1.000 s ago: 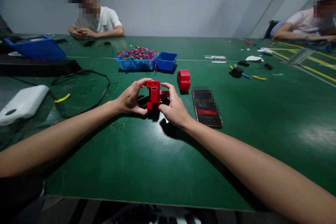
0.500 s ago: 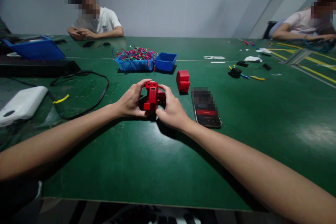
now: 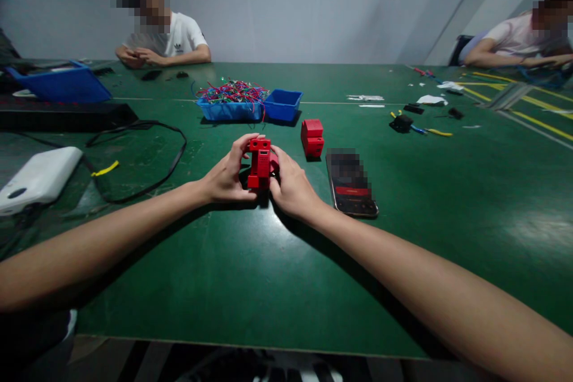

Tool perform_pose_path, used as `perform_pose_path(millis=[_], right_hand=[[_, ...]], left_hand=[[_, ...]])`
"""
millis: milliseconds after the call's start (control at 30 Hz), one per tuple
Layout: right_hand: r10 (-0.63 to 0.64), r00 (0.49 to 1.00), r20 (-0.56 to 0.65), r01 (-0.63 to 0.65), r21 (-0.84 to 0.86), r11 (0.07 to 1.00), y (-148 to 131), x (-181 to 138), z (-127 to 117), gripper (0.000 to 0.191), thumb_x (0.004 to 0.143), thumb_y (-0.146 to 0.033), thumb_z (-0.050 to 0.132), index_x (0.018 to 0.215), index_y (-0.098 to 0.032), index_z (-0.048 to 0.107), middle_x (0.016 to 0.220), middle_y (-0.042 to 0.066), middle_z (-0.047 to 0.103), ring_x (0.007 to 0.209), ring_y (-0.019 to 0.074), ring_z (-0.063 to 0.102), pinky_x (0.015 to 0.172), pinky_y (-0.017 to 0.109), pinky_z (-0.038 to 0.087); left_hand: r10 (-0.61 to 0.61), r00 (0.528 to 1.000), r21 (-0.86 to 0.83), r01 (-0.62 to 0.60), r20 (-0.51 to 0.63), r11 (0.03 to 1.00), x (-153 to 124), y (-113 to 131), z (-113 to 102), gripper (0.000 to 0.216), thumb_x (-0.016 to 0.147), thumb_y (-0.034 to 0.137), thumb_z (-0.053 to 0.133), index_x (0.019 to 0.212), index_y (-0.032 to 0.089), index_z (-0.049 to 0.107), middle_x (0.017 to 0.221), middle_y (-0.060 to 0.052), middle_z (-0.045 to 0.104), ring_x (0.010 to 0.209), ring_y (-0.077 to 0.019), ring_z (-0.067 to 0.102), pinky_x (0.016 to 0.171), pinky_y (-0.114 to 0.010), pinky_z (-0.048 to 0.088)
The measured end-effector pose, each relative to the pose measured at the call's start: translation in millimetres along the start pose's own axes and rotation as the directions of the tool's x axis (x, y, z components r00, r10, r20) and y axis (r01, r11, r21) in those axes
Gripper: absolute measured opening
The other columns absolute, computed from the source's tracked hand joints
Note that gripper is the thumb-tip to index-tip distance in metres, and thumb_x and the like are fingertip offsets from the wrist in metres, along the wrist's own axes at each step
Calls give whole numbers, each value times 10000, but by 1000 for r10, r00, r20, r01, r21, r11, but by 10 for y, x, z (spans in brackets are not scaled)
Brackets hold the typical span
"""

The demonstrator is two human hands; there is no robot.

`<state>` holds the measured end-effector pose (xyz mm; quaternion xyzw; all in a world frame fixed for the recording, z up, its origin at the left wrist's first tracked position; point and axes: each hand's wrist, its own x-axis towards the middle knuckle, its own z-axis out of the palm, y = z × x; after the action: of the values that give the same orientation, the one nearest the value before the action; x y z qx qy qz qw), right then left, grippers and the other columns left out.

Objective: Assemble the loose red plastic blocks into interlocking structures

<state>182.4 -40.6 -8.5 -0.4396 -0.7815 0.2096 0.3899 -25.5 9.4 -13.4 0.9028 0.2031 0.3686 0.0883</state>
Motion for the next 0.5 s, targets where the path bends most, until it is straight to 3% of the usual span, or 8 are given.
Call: perform_pose_path(millis=[133, 367, 500], right_hand=[[3, 1000, 4, -3, -21, 1000, 26, -7, 0, 621, 830, -128, 552, 1432, -209, 424, 1441, 163, 585, 1311, 289, 589, 1112, 529, 455], [-14, 1000, 3, 14, -64, 998, 34, -5, 6, 637, 798, -116, 558, 1420, -183, 439, 1403, 188, 582, 1294, 312, 568, 1069, 537, 477], [50, 999, -15, -51, -111, 993, 19, -11, 9, 616, 801, -144, 567, 1403, -200, 450, 1331, 186, 607, 1213, 330, 598, 1024, 577, 483]], left_hand=[[20, 1000, -96, -20, 6, 995, 6, -26, 13, 1170, 659, 376, 844, 1563, 225, 117, 1532, -262, 340, 1334, -411, 529, 976, -521, 577], [56, 998, -213, -53, 6, 976, 16, 0, 10, 1137, 693, 343, 850, 1562, 261, 121, 1534, -235, 307, 1305, -369, 558, 1003, -515, 580], [56, 998, -210, -52, 14, 976, 10, -15, 12, 1148, 685, 349, 851, 1564, 259, 117, 1542, -239, 297, 1310, -383, 551, 1003, -527, 574]])
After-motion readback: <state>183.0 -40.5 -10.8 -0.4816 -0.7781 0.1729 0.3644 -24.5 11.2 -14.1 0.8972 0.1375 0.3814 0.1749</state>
